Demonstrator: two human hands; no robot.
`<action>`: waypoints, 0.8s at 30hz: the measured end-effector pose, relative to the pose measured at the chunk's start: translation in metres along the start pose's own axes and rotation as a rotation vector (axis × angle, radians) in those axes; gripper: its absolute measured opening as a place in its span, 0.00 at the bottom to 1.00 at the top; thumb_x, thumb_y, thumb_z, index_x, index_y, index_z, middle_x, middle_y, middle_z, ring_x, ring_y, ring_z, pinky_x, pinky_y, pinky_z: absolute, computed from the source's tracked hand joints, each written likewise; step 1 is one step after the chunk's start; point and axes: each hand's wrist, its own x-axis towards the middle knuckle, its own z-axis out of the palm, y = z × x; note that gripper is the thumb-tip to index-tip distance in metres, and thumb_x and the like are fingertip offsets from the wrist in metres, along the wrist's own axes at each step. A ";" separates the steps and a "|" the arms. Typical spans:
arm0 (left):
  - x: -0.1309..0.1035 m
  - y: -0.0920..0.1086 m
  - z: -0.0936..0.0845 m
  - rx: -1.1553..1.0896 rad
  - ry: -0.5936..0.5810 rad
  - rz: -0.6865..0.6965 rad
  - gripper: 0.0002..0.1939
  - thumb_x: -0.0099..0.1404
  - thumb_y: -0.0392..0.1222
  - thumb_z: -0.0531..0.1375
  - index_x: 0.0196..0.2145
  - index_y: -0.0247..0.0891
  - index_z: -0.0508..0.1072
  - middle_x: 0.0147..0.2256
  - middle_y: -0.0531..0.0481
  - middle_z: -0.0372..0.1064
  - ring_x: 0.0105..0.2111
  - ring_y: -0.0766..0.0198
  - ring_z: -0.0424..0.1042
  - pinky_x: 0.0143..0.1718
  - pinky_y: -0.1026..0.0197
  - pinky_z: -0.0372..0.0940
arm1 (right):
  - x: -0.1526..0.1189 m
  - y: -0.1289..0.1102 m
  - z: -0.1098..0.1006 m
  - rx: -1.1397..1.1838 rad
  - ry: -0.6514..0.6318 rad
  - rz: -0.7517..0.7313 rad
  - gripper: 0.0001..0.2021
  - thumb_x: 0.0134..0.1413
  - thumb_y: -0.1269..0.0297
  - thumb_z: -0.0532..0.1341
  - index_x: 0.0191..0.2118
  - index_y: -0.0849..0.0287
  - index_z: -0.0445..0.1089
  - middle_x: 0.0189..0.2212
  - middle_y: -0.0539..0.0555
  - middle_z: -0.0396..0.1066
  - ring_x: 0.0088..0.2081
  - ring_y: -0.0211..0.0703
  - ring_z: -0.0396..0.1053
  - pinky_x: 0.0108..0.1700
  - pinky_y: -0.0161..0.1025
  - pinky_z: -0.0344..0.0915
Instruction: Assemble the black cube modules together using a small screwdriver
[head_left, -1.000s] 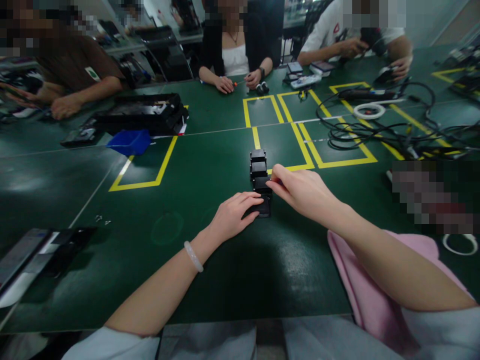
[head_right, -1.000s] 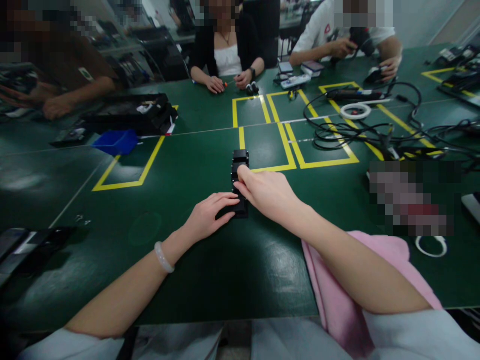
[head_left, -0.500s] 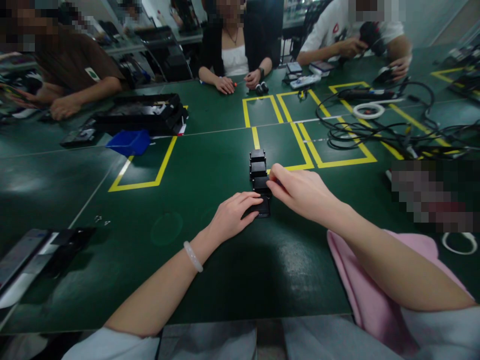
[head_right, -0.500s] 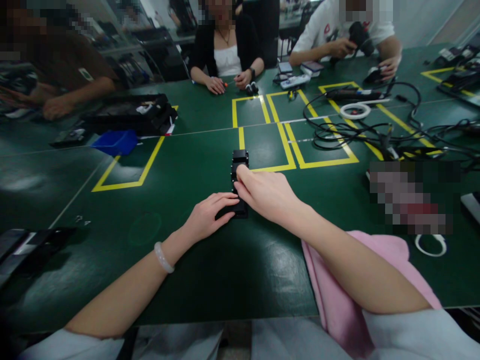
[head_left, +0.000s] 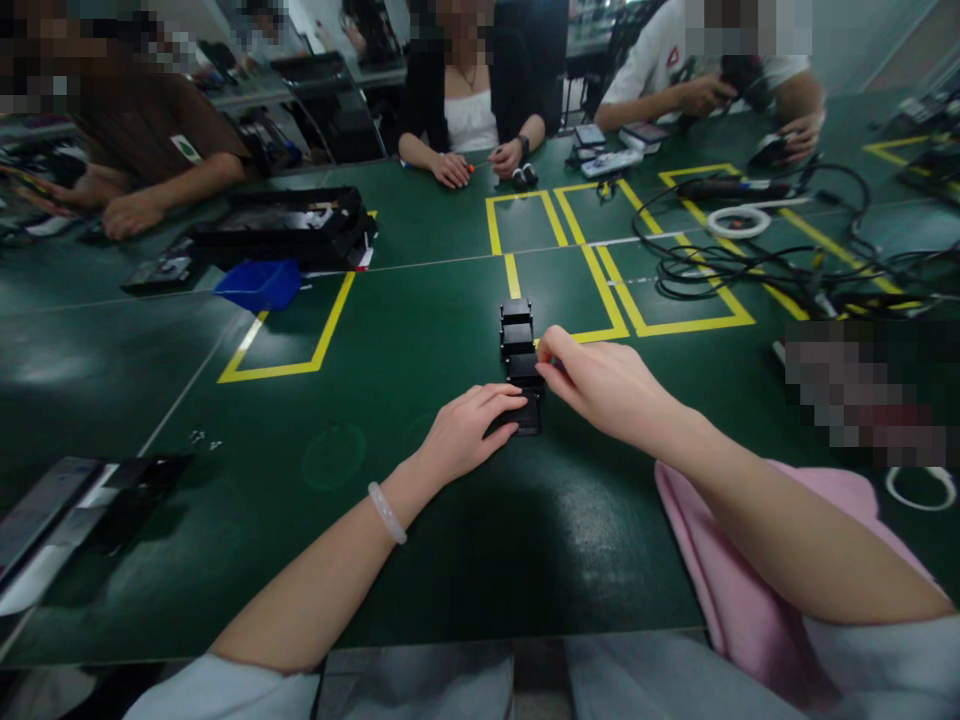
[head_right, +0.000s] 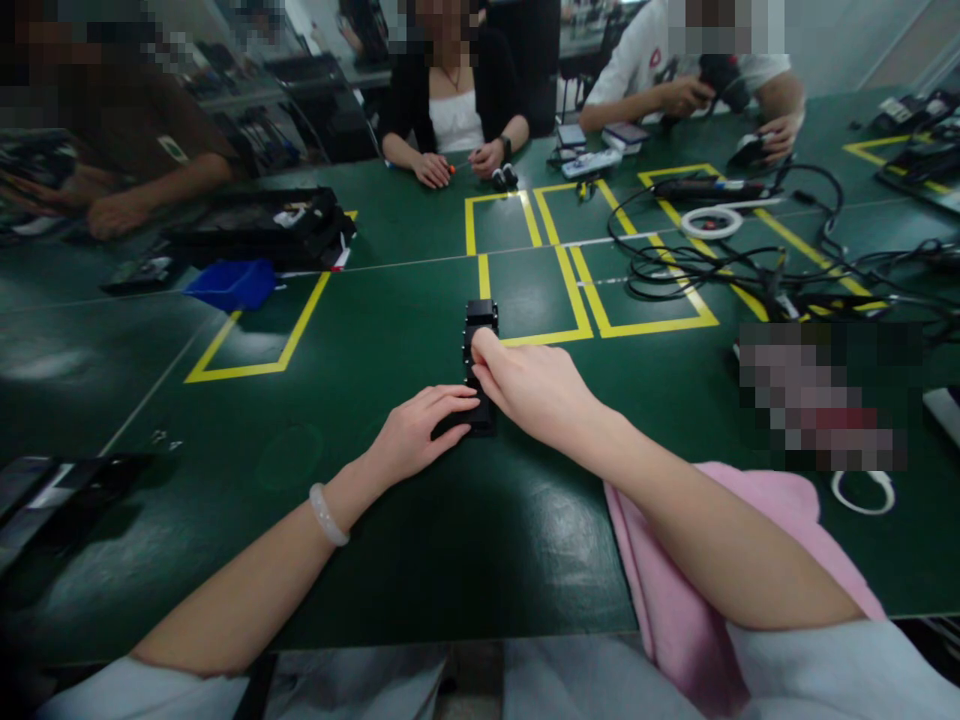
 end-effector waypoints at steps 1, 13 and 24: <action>0.000 0.000 0.000 -0.001 -0.005 -0.003 0.15 0.66 0.39 0.55 0.51 0.42 0.67 0.54 0.49 0.66 0.51 0.60 0.67 0.54 0.52 0.63 | 0.000 0.000 0.000 0.014 0.007 -0.003 0.10 0.63 0.62 0.47 0.44 0.58 0.60 0.30 0.51 0.74 0.27 0.40 0.69 0.26 0.35 0.47; 0.000 0.001 -0.001 -0.022 -0.001 -0.003 0.15 0.66 0.39 0.55 0.51 0.42 0.67 0.54 0.48 0.66 0.51 0.59 0.67 0.53 0.51 0.63 | -0.001 0.000 -0.003 0.023 0.030 -0.012 0.09 0.62 0.63 0.47 0.44 0.58 0.59 0.30 0.51 0.73 0.27 0.40 0.69 0.26 0.35 0.47; 0.000 -0.001 0.000 -0.010 -0.011 -0.005 0.15 0.66 0.39 0.55 0.51 0.42 0.67 0.54 0.49 0.65 0.52 0.60 0.66 0.55 0.52 0.61 | -0.001 0.002 -0.001 0.026 0.044 -0.020 0.09 0.62 0.64 0.47 0.44 0.58 0.60 0.31 0.51 0.73 0.28 0.40 0.70 0.26 0.34 0.48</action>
